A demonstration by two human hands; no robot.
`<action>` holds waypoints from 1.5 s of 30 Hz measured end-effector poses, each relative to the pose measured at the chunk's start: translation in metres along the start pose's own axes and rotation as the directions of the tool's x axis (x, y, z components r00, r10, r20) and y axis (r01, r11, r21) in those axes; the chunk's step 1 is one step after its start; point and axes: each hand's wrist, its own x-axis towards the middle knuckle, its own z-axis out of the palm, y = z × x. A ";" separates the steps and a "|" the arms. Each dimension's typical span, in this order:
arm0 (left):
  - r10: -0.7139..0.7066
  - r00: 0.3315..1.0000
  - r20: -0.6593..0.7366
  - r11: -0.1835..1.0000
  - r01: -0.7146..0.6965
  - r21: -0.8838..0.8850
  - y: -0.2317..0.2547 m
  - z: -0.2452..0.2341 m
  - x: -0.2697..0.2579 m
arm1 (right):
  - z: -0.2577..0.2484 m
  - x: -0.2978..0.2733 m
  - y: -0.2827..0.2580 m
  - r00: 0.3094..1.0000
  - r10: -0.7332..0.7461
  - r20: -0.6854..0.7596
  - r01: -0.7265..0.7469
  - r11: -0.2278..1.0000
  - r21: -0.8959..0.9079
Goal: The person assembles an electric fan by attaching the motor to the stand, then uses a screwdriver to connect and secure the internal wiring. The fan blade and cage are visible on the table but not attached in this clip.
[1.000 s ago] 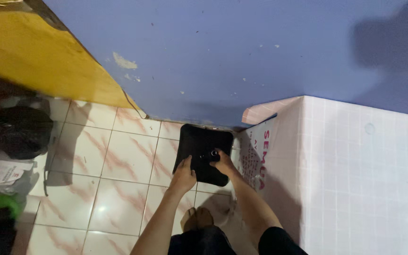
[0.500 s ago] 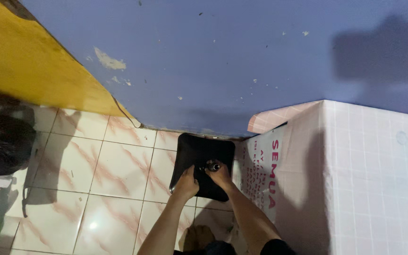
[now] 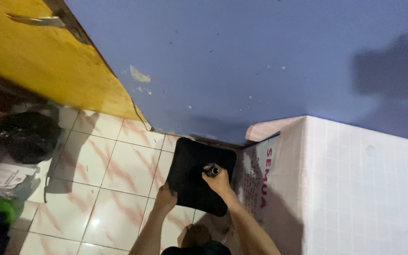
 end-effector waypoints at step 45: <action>0.177 0.926 -0.333 0.759 -0.344 -0.553 0.245 -0.058 -0.372 | -0.493 -0.197 -0.450 0.912 -0.300 -0.279 0.336 0.937 0.092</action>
